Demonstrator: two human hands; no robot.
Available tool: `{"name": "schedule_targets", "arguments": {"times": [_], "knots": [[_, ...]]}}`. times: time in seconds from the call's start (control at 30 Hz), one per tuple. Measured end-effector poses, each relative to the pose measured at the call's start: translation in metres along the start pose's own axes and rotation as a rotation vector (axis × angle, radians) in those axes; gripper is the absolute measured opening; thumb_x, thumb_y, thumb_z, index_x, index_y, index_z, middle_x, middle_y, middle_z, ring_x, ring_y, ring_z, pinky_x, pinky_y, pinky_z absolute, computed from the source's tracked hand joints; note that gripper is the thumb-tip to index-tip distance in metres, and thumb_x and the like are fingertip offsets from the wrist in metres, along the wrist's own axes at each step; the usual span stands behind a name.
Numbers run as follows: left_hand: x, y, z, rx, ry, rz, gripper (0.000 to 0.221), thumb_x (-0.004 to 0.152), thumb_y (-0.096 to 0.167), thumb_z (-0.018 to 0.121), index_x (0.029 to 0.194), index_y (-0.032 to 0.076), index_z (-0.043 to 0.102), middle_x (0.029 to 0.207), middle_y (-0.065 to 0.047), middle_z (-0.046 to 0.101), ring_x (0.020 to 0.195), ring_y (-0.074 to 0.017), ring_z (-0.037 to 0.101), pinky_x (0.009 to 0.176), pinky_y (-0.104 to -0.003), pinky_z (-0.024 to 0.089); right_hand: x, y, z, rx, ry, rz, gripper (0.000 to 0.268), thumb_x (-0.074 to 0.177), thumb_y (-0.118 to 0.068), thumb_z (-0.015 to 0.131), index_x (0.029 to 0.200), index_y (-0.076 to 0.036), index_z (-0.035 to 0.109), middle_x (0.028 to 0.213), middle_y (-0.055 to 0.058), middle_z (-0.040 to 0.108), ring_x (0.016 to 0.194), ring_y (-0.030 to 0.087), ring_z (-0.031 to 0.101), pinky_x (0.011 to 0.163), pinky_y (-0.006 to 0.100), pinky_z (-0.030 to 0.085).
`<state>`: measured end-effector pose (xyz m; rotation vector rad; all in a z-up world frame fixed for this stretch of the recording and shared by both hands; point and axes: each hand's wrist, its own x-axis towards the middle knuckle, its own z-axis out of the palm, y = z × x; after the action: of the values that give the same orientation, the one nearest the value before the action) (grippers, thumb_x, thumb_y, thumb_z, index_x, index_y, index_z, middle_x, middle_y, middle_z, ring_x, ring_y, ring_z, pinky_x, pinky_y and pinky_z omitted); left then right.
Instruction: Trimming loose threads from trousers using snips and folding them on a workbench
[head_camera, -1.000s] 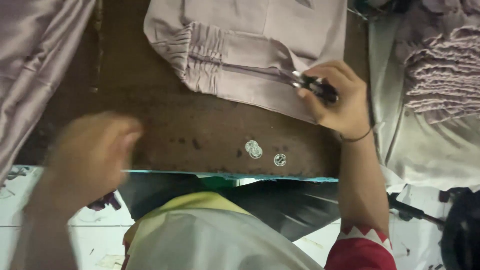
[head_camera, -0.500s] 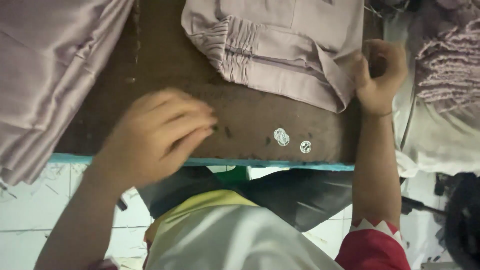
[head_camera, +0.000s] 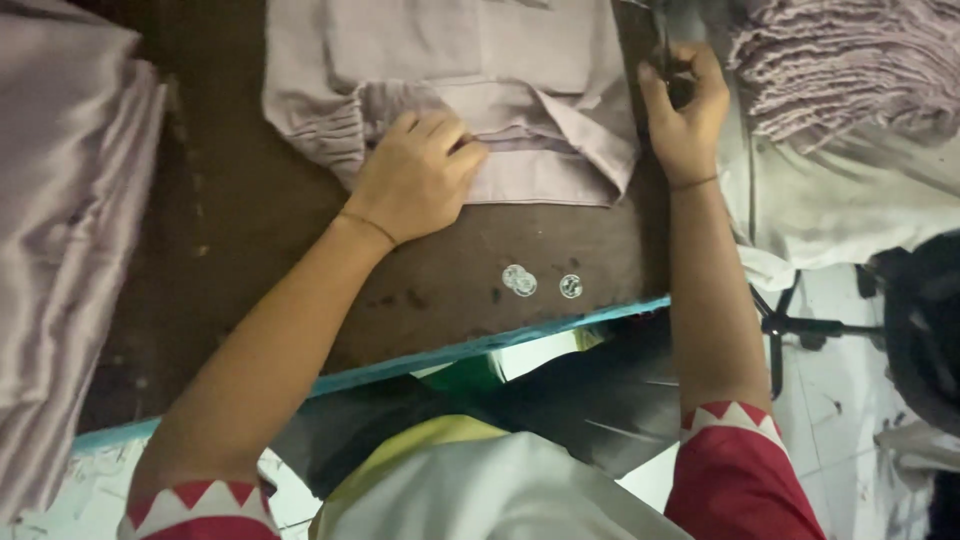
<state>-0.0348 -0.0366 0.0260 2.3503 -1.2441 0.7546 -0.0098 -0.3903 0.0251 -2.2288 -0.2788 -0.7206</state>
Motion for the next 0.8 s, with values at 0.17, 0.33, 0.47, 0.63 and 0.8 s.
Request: {"name": "schedule_targets", "arguments": {"times": [0.17, 0.33, 0.47, 0.63, 0.8], "knots": [[0.002, 0.002, -0.001, -0.021, -0.095, -0.038, 0.015, 0.097, 0.020, 0.065, 0.106, 0.011, 0.072, 0.099, -0.008, 0.062, 0.090, -0.0252, 0.059, 0.076, -0.037, 0.046, 0.002, 0.018, 0.002, 0.136, 0.085, 0.048, 0.008, 0.106, -0.009, 0.061, 0.111, -0.007, 0.055, 0.093, 0.008, 0.057, 0.083, 0.017, 0.054, 0.076, 0.032, 0.045], [0.004, 0.002, -0.003, -0.069, -0.131, -0.106, 0.018, 0.095, 0.021, 0.067, 0.109, 0.011, 0.074, 0.101, -0.008, 0.062, 0.088, -0.0258, 0.058, 0.077, -0.038, 0.046, 0.003, 0.009, 0.002, 0.141, 0.058, 0.055, 0.007, 0.107, -0.005, 0.059, 0.111, -0.005, 0.053, 0.090, 0.007, 0.051, 0.079, 0.017, 0.049, 0.077, 0.033, 0.044], [0.007, 0.002, -0.006, -0.135, -0.163, -0.131, 0.019, 0.095, 0.019, 0.067, 0.110, 0.009, 0.073, 0.101, -0.007, 0.062, 0.087, -0.0257, 0.058, 0.075, -0.039, 0.043, 0.006, 0.008, -0.001, 0.027, -0.035, 0.031, 0.008, 0.103, 0.001, 0.063, 0.106, -0.005, 0.059, 0.098, 0.008, 0.063, 0.087, 0.020, 0.058, 0.080, 0.034, 0.046], [0.006, 0.002, -0.005, -0.153, -0.164, -0.146, 0.018, 0.096, 0.019, 0.067, 0.110, 0.009, 0.075, 0.099, -0.007, 0.064, 0.086, -0.0248, 0.059, 0.074, -0.039, 0.042, 0.004, 0.010, 0.000, -0.034, -0.098, 0.093, 0.003, 0.103, -0.004, 0.065, 0.103, -0.005, 0.068, 0.090, 0.004, 0.064, 0.079, 0.016, 0.058, 0.071, 0.032, 0.046], [0.007, 0.002, -0.007, -0.152, -0.122, -0.124, 0.014, 0.096, 0.016, 0.068, 0.108, 0.010, 0.074, 0.098, -0.005, 0.063, 0.084, -0.0242, 0.058, 0.071, -0.038, 0.041, 0.000, -0.004, -0.002, -0.070, -0.089, 0.078, 0.019, 0.111, -0.013, 0.067, 0.095, -0.005, 0.060, 0.080, 0.003, 0.051, 0.075, 0.017, 0.048, 0.070, 0.035, 0.041]]}}
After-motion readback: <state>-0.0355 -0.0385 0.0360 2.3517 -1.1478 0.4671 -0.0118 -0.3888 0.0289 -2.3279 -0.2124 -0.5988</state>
